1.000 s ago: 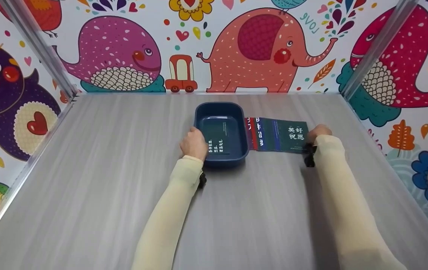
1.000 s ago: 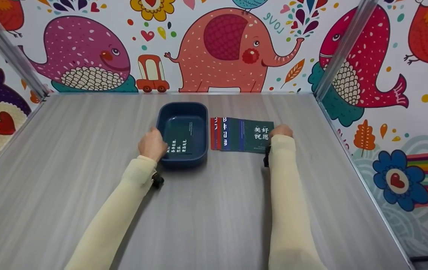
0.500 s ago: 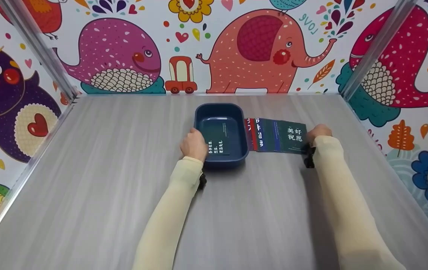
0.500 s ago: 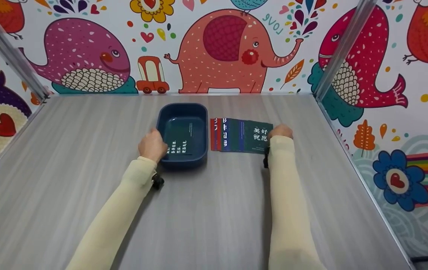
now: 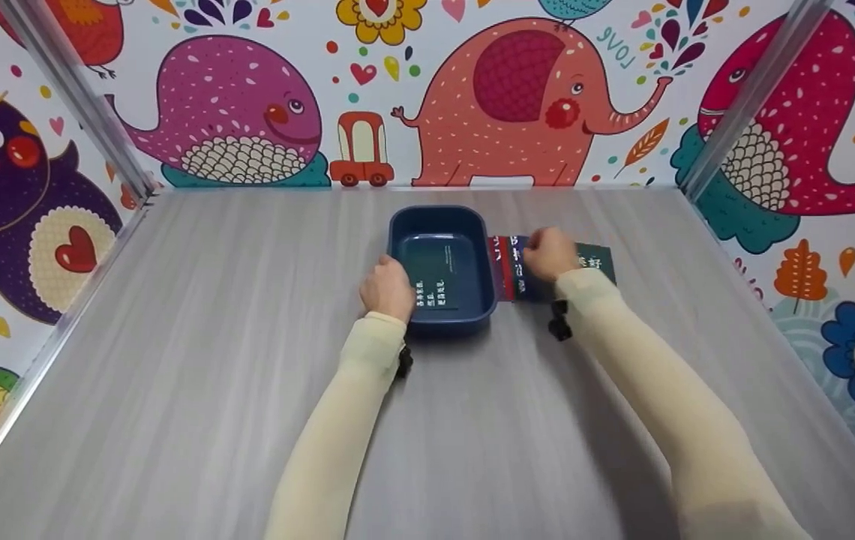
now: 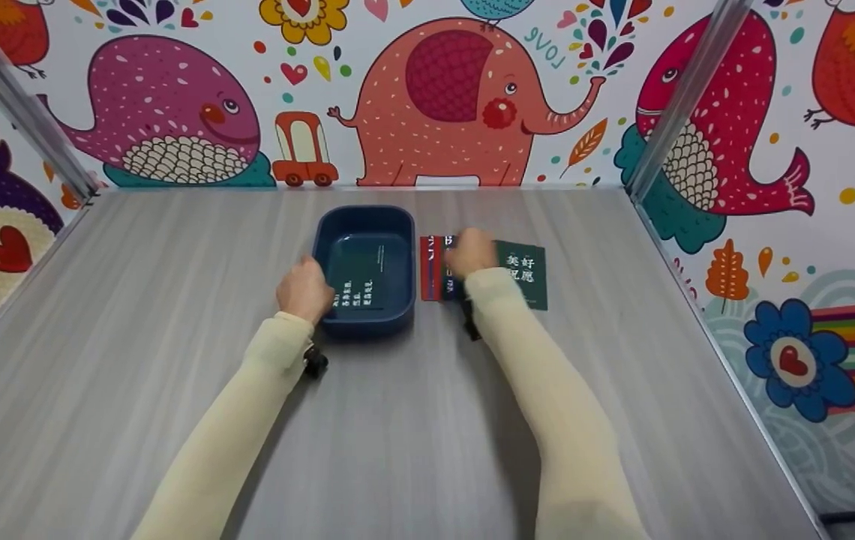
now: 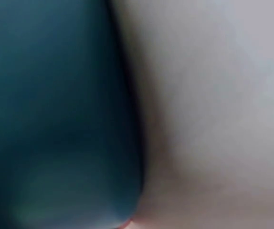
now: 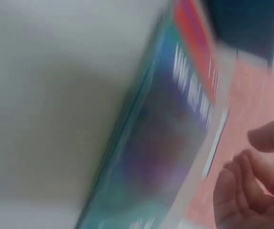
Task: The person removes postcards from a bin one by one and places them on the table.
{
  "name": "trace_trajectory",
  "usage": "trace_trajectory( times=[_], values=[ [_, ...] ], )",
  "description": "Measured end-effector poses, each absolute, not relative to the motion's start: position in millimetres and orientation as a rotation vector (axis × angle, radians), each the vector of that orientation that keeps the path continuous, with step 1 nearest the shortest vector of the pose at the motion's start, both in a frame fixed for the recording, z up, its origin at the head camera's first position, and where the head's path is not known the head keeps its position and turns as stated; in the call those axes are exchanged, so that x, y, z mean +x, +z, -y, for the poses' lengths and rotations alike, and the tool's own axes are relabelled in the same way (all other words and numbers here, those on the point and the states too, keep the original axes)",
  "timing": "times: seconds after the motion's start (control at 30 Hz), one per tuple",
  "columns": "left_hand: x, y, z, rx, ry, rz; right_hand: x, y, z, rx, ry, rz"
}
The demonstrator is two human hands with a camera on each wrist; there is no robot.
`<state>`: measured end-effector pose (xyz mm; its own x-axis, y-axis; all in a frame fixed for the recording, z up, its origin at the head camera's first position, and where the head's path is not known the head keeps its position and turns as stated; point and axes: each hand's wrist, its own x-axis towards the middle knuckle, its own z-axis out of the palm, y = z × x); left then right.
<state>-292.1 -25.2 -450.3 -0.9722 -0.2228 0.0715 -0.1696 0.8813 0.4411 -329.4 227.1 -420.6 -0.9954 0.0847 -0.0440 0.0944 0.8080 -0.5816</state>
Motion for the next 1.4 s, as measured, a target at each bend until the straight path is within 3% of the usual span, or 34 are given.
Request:
trace_trajectory(
  times=[0.17, 0.43, 0.8, 1.4],
  values=[
    [-292, -450, 24, 0.314, -0.679, 2.929, -319, -422, -182, -0.109, -0.968, -3.050],
    [-292, -450, 24, 0.323, -0.684, 2.926, -294, -427, -135, -0.620, -0.460, -3.121],
    [-293, -451, 25, 0.305, -0.698, 2.934, -296, -429, -106, -0.168, -0.479, -2.811],
    [-294, -450, 26, 0.297, -0.706, 2.918, -312, -448, -98, -0.114, -0.473, -2.877]
  ],
)
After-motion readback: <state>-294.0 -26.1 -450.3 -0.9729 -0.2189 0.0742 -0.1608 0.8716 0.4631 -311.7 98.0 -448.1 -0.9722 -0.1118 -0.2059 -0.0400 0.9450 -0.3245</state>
